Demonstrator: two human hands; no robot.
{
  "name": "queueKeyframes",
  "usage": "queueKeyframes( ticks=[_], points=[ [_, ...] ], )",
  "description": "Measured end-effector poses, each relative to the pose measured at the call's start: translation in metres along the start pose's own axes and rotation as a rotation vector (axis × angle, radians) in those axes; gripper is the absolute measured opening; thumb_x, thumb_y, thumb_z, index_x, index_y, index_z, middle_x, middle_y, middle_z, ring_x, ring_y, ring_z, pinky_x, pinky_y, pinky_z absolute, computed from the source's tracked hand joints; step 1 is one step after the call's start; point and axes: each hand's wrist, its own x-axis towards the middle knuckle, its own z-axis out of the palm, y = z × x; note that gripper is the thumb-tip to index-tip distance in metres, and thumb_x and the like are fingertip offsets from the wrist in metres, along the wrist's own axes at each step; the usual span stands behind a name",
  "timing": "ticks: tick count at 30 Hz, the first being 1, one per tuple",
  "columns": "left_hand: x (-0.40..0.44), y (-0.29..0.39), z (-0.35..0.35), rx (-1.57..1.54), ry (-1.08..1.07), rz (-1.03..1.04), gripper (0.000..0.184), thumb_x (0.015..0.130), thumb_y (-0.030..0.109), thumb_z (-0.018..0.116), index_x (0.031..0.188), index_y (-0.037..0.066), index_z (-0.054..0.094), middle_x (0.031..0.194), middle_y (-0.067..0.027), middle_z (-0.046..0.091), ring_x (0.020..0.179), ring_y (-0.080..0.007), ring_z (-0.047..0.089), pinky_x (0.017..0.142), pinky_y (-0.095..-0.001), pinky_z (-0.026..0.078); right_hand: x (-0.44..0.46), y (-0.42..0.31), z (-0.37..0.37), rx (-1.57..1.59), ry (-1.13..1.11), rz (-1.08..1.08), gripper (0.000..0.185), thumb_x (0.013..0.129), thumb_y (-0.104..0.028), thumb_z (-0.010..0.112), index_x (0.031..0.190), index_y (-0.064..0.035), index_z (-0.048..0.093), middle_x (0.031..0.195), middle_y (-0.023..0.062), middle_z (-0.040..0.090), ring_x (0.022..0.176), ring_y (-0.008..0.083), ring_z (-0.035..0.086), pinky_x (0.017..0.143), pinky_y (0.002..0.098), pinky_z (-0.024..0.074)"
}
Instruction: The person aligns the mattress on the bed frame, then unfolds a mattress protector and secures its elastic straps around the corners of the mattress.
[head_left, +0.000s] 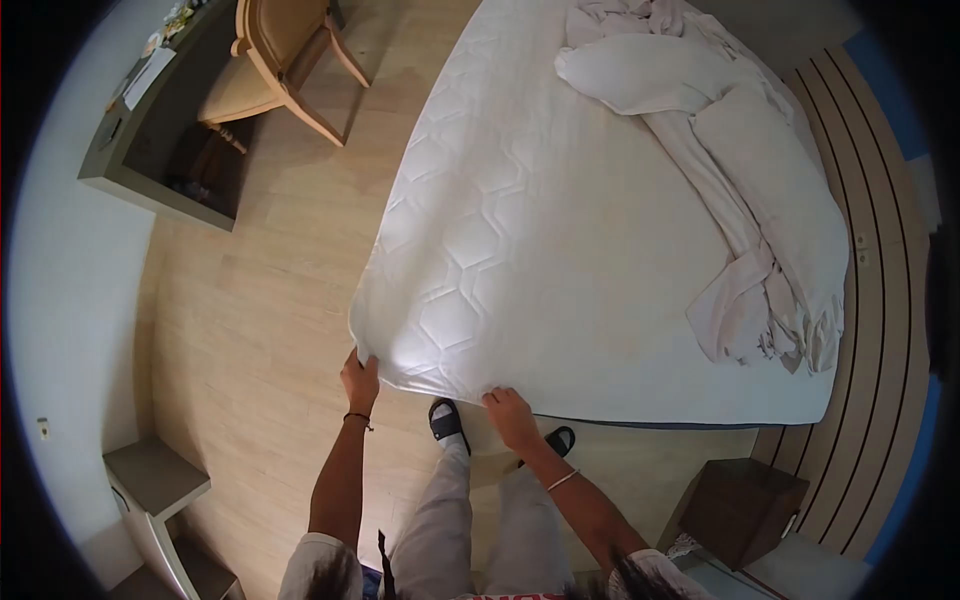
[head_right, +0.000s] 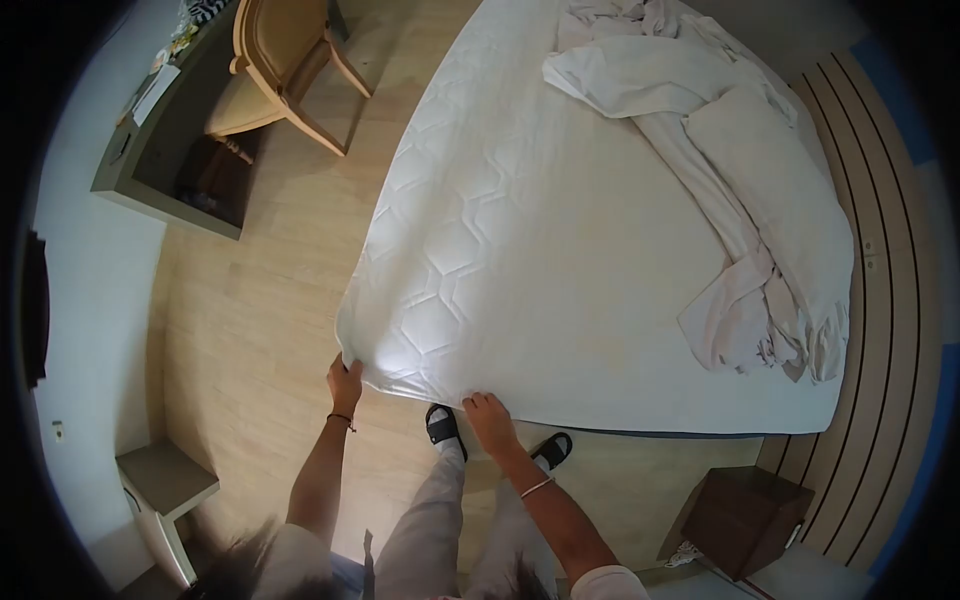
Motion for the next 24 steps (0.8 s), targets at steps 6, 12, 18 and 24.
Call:
queueKeyframes(
  ticks=[6,12,18,24],
  points=[
    [0.005,-0.005,0.021,0.124,0.086,-0.031,0.040,0.071,0.017,0.056,0.107,0.000,0.054,0.097,-0.0245,0.061,0.091,-0.0426,0.057,0.078,-0.0485,0.043,0.007,0.001,0.003,0.060,0.043,0.076,0.020,0.071,-0.002,0.057,0.090,-0.0072,0.057,0.091,0.0080,0.055,0.090,0.0272,0.054,0.077,0.0364,0.0475],
    [-0.035,0.057,0.024,0.330,0.243,0.004,0.052,0.071,0.009,0.056,0.121,0.005,0.044,0.120,-0.0187,0.045,0.115,-0.0391,0.041,0.091,-0.0479,0.035,0.008,0.000,-0.056,0.821,0.107,0.475,0.012,0.078,-0.005,0.062,0.089,-0.0080,0.062,0.085,0.0054,0.060,0.074,0.0159,0.059,0.071,0.0289,0.0469],
    [-0.061,0.097,0.072,0.806,0.139,0.486,0.063,0.073,0.005,0.054,0.133,0.015,0.036,0.138,-0.0117,0.031,0.131,-0.0328,0.023,0.099,-0.0568,0.021,0.003,-0.016,-0.281,1.235,0.802,0.033,0.014,0.079,0.004,0.061,0.091,-0.0024,0.060,0.088,0.0087,0.054,0.082,0.0164,0.047,0.071,0.0266,0.0392],
    [-0.048,0.095,0.117,1.086,0.070,0.490,0.058,0.082,0.010,0.048,0.137,0.011,0.031,0.144,-0.0140,0.024,0.135,-0.0342,0.019,0.098,-0.0698,0.007,-0.011,0.025,-0.412,1.119,1.120,-0.306,0.018,0.075,-0.002,0.061,0.080,-0.0179,0.055,0.082,0.0024,0.049,0.081,0.0178,0.047,0.077,0.0386,0.0416]
  ],
)
